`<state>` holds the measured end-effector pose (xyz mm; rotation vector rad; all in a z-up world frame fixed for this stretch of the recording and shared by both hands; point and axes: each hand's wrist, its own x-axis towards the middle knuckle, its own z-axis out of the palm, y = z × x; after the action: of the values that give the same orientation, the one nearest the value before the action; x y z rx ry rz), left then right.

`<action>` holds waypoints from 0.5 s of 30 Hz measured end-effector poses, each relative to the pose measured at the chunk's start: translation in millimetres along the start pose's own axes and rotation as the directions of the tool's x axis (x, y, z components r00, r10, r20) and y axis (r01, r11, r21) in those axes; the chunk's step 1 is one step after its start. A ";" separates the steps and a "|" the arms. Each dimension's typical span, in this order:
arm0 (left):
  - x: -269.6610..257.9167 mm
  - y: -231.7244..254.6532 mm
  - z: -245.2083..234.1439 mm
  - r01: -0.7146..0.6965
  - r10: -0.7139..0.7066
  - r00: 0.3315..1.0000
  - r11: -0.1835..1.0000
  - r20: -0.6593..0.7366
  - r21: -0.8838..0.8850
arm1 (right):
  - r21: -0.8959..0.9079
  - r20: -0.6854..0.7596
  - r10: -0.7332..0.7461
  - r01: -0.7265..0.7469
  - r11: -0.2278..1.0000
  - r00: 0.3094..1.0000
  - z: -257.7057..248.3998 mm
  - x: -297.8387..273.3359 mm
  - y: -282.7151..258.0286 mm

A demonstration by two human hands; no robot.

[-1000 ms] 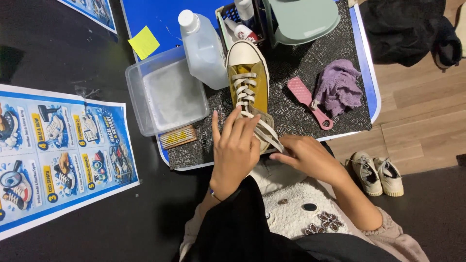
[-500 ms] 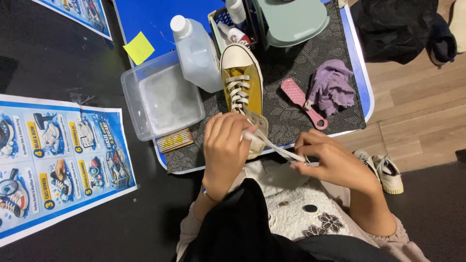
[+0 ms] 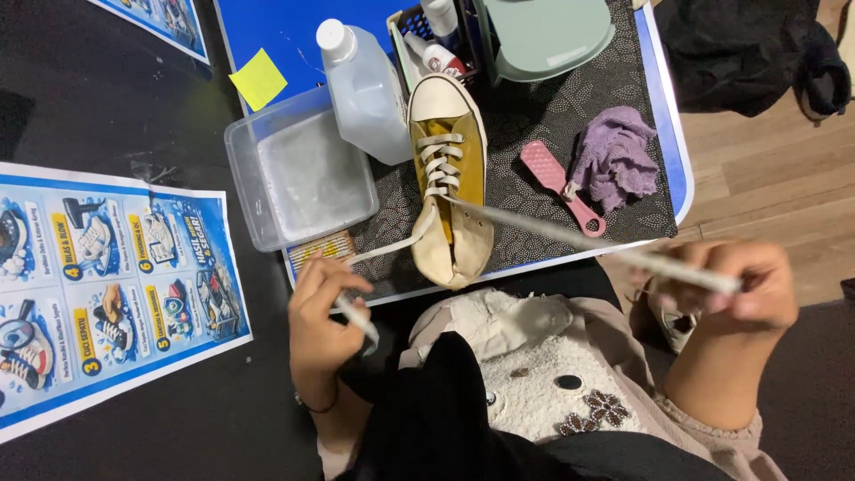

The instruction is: Threading a white shoelace through the eyelets of a yellow canvas shoe on a service counter.

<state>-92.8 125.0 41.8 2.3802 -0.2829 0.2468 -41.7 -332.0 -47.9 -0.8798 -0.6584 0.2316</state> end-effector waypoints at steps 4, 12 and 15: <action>-1.2 -6.0 3.4 0.491 -0.490 0.756 0.863 0.434 0.120 | 0.142 -0.075 -0.069 0.080 0.987 0.995 -4.9 12.6 -4.0; 35.3 42.0 16.0 0.155 -0.158 0.983 0.987 0.095 0.047 | 0.389 -0.439 0.261 -0.080 0.918 0.860 9.5 21.4 -8.4; 59.2 58.2 48.2 -0.038 0.029 0.998 0.987 0.059 0.153 | 0.332 -0.427 0.239 -0.094 0.939 0.872 1.2 18.5 -3.7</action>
<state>-47.2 42.3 59.1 2.5402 -0.3418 0.2239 -28.3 -325.3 -36.4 -0.6603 -0.0908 0.2597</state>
